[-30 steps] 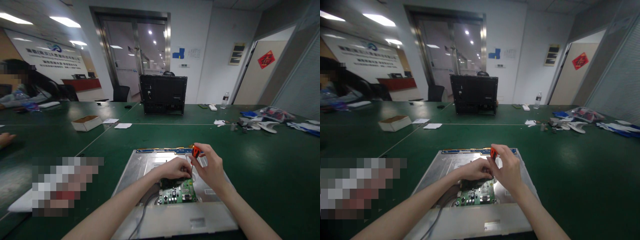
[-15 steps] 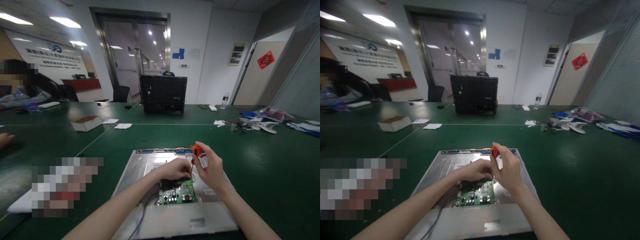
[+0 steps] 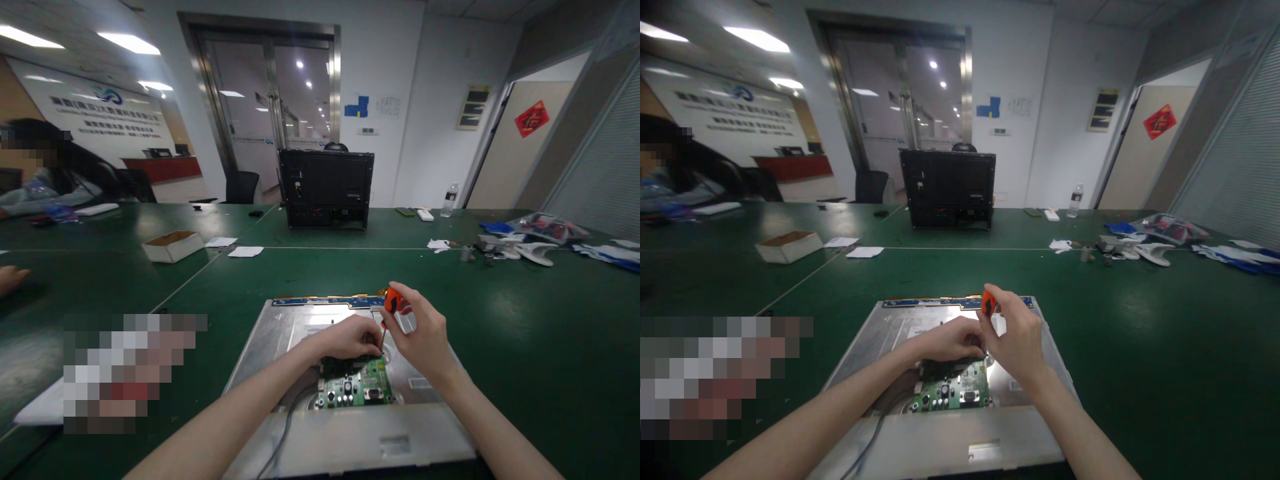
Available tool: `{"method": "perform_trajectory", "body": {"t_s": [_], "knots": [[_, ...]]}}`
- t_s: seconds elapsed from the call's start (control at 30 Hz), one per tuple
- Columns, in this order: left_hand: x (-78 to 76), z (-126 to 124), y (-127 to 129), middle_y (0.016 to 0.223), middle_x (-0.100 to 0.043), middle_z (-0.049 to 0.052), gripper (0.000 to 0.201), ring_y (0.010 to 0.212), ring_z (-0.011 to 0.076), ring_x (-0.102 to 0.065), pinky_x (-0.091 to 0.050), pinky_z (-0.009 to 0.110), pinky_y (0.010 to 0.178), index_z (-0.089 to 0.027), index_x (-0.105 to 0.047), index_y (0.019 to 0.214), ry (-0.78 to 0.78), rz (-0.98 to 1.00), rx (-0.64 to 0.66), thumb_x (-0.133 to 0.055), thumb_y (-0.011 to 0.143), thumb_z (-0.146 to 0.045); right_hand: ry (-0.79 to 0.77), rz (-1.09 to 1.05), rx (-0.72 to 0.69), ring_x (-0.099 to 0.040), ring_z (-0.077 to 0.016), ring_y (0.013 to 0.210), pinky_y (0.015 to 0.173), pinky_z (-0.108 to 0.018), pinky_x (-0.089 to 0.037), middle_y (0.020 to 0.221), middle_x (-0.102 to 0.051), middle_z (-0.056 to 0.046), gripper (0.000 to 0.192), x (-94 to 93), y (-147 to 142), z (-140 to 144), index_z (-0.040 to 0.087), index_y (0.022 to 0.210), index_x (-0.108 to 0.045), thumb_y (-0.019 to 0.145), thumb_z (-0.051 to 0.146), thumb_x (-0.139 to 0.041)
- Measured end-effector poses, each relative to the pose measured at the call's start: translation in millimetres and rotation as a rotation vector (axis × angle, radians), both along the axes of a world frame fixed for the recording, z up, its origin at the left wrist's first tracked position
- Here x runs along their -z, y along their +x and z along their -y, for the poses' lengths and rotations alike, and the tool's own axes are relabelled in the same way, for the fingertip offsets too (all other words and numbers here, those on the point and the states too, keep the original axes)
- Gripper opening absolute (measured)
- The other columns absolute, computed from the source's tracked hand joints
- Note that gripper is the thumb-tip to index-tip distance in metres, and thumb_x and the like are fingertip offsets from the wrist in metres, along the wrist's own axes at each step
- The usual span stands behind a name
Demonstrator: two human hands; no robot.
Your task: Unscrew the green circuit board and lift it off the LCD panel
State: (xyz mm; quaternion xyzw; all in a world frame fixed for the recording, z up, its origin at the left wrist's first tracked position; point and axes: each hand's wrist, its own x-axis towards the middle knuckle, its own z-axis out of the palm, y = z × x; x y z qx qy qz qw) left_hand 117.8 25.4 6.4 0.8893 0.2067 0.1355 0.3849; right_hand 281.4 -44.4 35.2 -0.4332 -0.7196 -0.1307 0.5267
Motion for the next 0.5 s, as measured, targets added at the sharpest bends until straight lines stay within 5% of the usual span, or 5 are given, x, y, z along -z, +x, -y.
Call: {"method": "perform_trajectory", "body": {"t_s": [0.5], "knots": [[-0.5, -1.0, 0.9, 0.068, -0.06, -0.002, 0.008, 0.064, 0.0113, -0.053, -0.038, 0.018, 0.06, -0.014, -0.072, 0.08, 0.098, 0.001, 0.034, -0.072, 0.076, -0.008, -0.051, 0.02, 0.053, -0.062, -0.0163, 0.063, 0.058, -0.029, -0.051, 0.086, -0.067, -0.005, 0.039, 1.1, -0.9, 0.7, 0.02, 0.124, -0.048, 0.087, 0.03, -0.057]]}}
